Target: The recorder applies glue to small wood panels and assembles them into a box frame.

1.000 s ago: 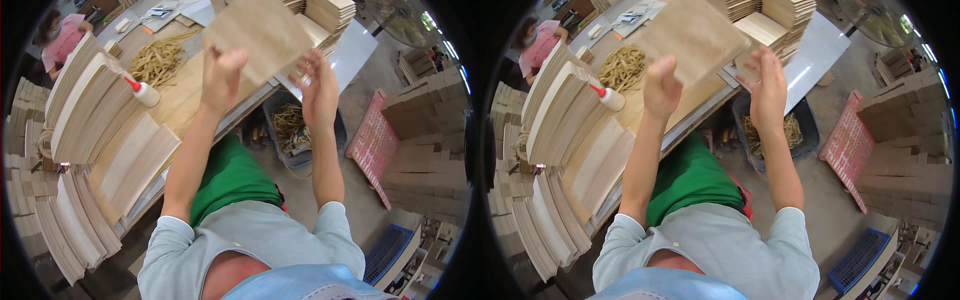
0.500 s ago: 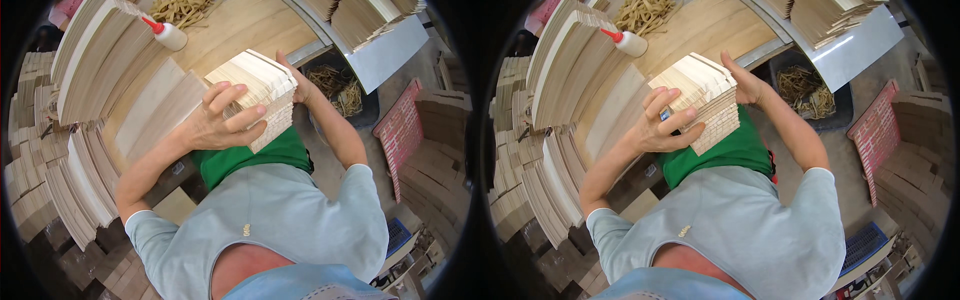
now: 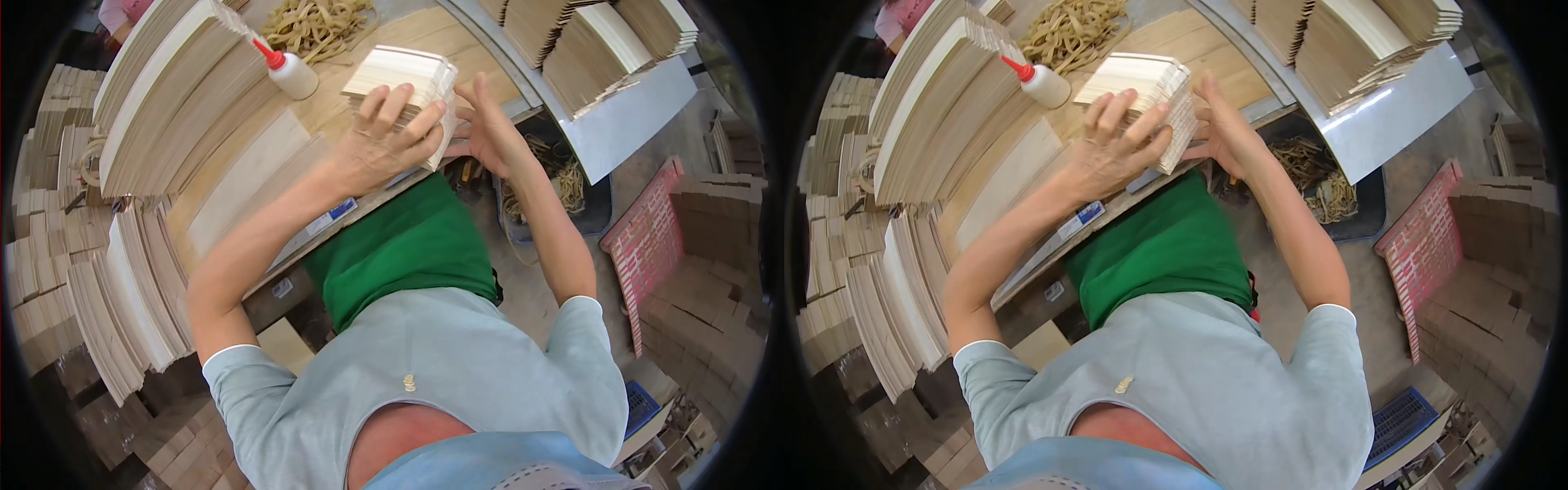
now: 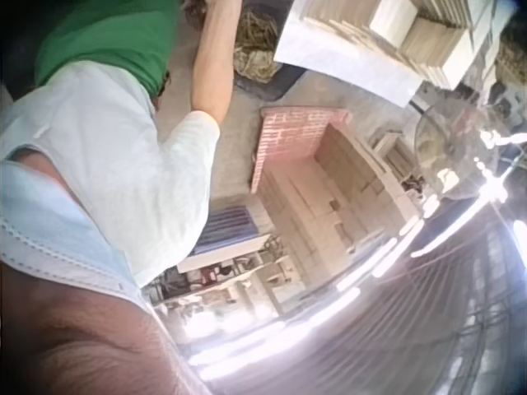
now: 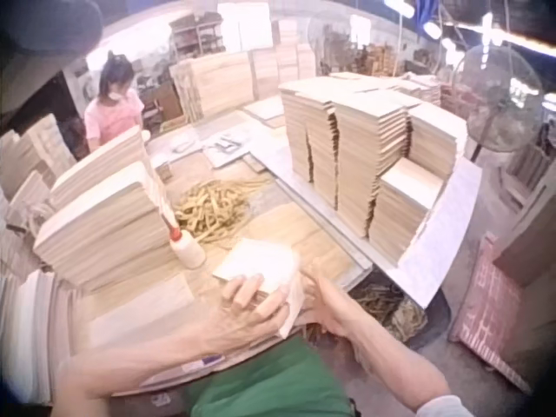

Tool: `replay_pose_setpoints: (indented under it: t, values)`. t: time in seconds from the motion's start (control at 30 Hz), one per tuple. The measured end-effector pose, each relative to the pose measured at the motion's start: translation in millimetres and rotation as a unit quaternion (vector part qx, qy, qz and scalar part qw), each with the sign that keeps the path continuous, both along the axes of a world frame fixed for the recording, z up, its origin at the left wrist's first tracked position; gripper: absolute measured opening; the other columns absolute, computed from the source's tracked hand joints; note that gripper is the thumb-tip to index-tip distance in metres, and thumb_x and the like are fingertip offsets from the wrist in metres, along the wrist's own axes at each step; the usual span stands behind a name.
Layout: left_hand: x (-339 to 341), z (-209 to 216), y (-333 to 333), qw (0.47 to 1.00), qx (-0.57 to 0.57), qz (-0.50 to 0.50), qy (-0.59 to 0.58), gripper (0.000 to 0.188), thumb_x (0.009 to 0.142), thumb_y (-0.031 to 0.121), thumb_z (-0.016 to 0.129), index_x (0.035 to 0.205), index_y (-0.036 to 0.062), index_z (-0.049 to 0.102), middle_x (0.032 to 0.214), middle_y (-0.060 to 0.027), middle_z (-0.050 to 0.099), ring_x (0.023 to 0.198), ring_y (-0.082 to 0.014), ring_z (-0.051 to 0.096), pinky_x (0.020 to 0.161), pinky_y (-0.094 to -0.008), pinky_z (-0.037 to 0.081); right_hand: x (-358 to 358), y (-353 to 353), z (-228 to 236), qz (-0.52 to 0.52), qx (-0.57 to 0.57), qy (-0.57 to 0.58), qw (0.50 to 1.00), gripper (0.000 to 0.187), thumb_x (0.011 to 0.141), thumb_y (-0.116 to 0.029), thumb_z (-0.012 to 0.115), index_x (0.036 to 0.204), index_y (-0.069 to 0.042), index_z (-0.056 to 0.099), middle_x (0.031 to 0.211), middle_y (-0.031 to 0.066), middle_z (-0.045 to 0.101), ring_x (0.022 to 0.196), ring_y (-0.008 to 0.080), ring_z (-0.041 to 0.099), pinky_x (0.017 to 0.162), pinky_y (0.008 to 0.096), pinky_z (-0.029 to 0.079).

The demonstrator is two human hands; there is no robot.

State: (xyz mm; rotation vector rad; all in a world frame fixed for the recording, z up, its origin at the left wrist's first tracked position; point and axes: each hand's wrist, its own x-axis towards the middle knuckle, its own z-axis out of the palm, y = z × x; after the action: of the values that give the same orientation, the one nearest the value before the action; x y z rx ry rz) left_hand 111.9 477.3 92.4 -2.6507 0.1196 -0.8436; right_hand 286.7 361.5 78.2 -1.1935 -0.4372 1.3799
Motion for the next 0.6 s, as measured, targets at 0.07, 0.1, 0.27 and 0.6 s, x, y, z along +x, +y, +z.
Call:
replay_pose_setpoints:
  t: [0.07, 0.1, 0.27, 0.6]
  values:
    - [12.7, -10.1, -4.9, 0.999, 0.042, 0.011, -0.002, 0.041, 0.078, 0.031, 0.06, 0.116, 0.0169, 0.051, 0.136, -0.0008, 0.04, 0.127, -0.033, 0.035, 0.108, -0.0502, 0.024, 6.8, 6.8, 7.7, 0.045, -0.003, -0.031, 0.999, 0.099, 0.087, -0.078, 0.033, 0.148, -0.001, 0.023, 0.141, 0.024, 0.038, 0.123, 0.0355, 0.049, 0.094, 0.0497, 0.048]
    - [16.9, -14.7, -9.6, 0.999, 0.041, 0.006, 0.006, 0.042, 0.078, 0.031, 0.06, 0.116, 0.0174, 0.051, 0.136, -0.0003, 0.04, 0.127, -0.0326, 0.035, 0.109, -0.0502, 0.023, 8.3, 7.0, 9.6, 0.068, -0.006, -0.047, 0.997, 0.1, 0.087, -0.078, 0.034, 0.149, -0.001, 0.022, 0.143, 0.0239, 0.037, 0.125, 0.0365, 0.047, 0.097, 0.0505, 0.046]
    - [26.0, -20.9, -22.1, 0.997, 0.074, 0.006, 0.006, 0.044, 0.079, 0.032, 0.059, 0.12, 0.0201, 0.052, 0.134, 0.0019, 0.04, 0.129, -0.0309, 0.033, 0.112, -0.05, 0.018, 16.8, 15.8, 5.4, 0.054, 0.012, 0.015, 0.998, 0.085, 0.089, -0.068, 0.047, 0.142, -0.002, 0.035, 0.135, 0.0199, 0.047, 0.121, 0.0316, 0.051, 0.098, 0.0467, 0.045]
    - [9.3, 16.9, -8.7, 0.987, 0.117, -0.037, 0.1, 0.047, 0.078, 0.026, 0.056, 0.125, 0.0202, 0.049, 0.138, 0.0005, 0.039, 0.131, -0.0272, 0.032, 0.115, -0.0452, 0.02, -18.4, 38.1, -16.6, -0.045, 0.131, 0.181, 0.974, 0.066, 0.088, -0.049, 0.059, 0.133, -0.003, 0.044, 0.116, 0.0128, 0.058, 0.105, 0.0215, 0.059, 0.09, 0.0336, 0.05]
